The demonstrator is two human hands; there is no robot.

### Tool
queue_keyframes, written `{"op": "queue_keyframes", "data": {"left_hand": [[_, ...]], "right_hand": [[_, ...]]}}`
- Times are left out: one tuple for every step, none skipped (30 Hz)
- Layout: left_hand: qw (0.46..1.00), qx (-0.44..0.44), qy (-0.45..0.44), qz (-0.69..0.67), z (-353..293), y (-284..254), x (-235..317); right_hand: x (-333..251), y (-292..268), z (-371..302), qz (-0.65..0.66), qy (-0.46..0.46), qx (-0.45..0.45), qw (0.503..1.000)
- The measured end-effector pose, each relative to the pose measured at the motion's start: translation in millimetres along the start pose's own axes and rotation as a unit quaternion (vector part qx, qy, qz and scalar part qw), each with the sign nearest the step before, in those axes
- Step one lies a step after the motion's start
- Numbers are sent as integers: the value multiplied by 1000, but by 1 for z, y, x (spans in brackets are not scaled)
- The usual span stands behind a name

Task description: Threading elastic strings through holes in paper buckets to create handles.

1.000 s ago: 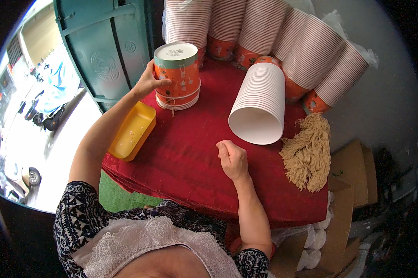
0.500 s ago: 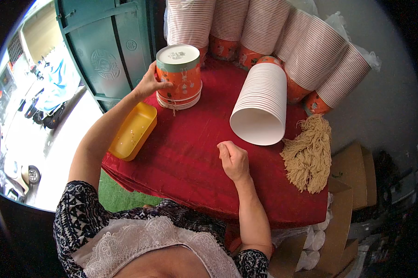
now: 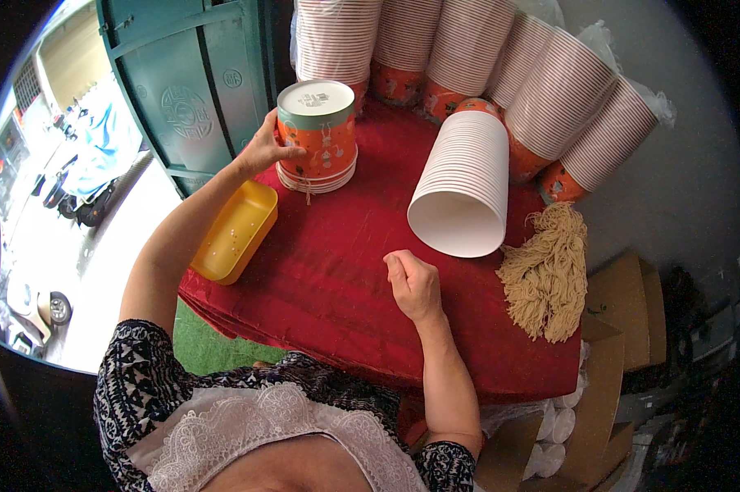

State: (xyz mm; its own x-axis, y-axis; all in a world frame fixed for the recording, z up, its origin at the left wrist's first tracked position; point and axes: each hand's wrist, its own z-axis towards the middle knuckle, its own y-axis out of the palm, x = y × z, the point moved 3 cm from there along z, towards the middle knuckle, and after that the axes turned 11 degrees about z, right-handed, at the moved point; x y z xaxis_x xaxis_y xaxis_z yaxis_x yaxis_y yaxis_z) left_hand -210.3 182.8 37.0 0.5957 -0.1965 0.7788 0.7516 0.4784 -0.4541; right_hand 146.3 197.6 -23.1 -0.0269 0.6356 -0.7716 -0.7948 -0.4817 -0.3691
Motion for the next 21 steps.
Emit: {"op": "queue_keyframes", "data": {"left_hand": [[1000,0,0,0,0,0,1],[1000,-6,0,-6,0,1,3],[1000,-12,0,-12,0,2,4],[1000,-12,0,-11,0,1,2],[1000,-8,-4,2,0,1,-1],[1000,-4,-7,16,0,0,-3],[1000,-5,-7,16,0,0,-3],[1000,-9,3,16,0,0,-3],[1000,-13,12,17,0,1,-2],[1000,-14,12,17,0,1,-1],[1000,-14,-4,18,0,2,-2],[1000,-15,-20,19,0,3,-2],[1000,-15,-20,19,2,0,-3],[996,-59,21,69,5,-4,-2],[986,-103,62,118,8,-9,-2],[997,-59,-6,55,12,-20,-14],[997,-17,-70,-8,17,-31,-20],[998,1,-58,-13,28,-41,-20],[999,28,-34,9,37,-39,-6],[997,62,-13,37,40,-43,8],[986,113,-7,123,50,-43,14]], "right_hand": [[0,0,0,-1,0,-1,1000],[0,-1,0,-2,0,0,1000],[1,-1,-1,-2,1,0,1000],[1,0,-1,-2,0,0,1000],[0,0,-1,-1,0,0,1000],[0,1,-1,1,0,-2,1000],[0,0,-1,2,0,-3,1000],[0,0,-1,2,0,-3,1000],[0,0,-2,2,-1,-1,1000],[0,0,-2,1,-2,1,1000],[0,0,-2,1,-2,2,1000],[-1,-1,-2,3,-3,4,1000],[-1,-1,-2,5,-6,5,1000],[-1,0,-2,5,-6,5,1000],[-2,1,-1,6,-5,6,1000],[-2,3,-1,8,-6,4,1000],[-2,2,0,8,-8,6,1000],[-3,2,0,7,-15,6,1000],[0,-2,-1,-1,-16,11,1000],[-1,-2,-1,0,-16,11,1000],[-2,-1,-1,-4,-11,6,1000]]}}
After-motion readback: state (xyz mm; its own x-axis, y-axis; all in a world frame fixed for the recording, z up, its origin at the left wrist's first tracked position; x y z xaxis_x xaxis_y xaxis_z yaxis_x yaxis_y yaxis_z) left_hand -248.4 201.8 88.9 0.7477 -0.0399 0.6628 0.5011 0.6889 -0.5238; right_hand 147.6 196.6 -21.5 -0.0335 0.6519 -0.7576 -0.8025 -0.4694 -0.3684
